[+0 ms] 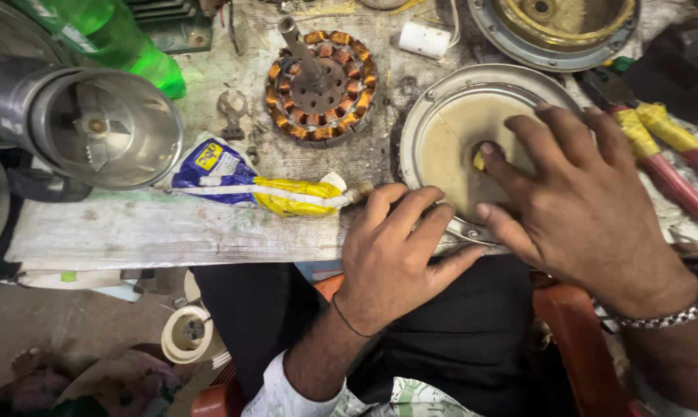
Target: The person uses a metal file to smooth the copper windings on a motor rotor. They then place the rotor aside, pick up a motor end cap, and apply grease to the central bearing with their fingers.
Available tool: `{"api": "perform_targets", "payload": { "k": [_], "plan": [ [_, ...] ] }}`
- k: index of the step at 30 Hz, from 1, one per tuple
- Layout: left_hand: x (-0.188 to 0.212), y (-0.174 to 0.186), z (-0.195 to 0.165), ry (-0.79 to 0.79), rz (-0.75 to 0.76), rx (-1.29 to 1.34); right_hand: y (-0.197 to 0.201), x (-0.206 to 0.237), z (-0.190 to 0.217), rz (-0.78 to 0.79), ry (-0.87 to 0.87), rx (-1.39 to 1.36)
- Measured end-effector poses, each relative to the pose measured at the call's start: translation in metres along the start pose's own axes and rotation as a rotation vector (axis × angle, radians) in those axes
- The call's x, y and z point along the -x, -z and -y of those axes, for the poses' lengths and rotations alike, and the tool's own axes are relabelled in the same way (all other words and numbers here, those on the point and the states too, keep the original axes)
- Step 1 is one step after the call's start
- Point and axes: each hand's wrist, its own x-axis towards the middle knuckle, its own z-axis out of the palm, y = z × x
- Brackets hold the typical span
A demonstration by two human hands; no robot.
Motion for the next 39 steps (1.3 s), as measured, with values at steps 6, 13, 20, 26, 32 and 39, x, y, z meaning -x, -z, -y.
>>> {"api": "perform_targets", "payload": {
  "k": [6,13,20,26,32,39],
  "plan": [
    [0.000,-0.001,0.001,-0.010,0.010,0.005,-0.004,-0.001,-0.020,0.048,0.139,0.063],
    [-0.001,-0.001,0.000,-0.012,-0.009,0.009,-0.028,0.005,-0.033,-0.008,0.047,-0.664],
    [-0.002,0.000,0.000,-0.002,0.012,0.017,-0.040,0.003,-0.034,0.102,0.141,-0.605],
    [-0.002,-0.001,-0.001,-0.001,-0.009,0.009,-0.042,0.004,-0.028,0.106,0.153,-0.557],
    [-0.002,-0.002,-0.001,0.005,-0.018,0.002,-0.048,0.008,-0.044,0.018,0.248,-0.782],
    [-0.001,-0.004,0.000,-0.001,-0.009,-0.015,-0.056,0.002,-0.055,0.076,0.130,-0.678]
  ]
}}
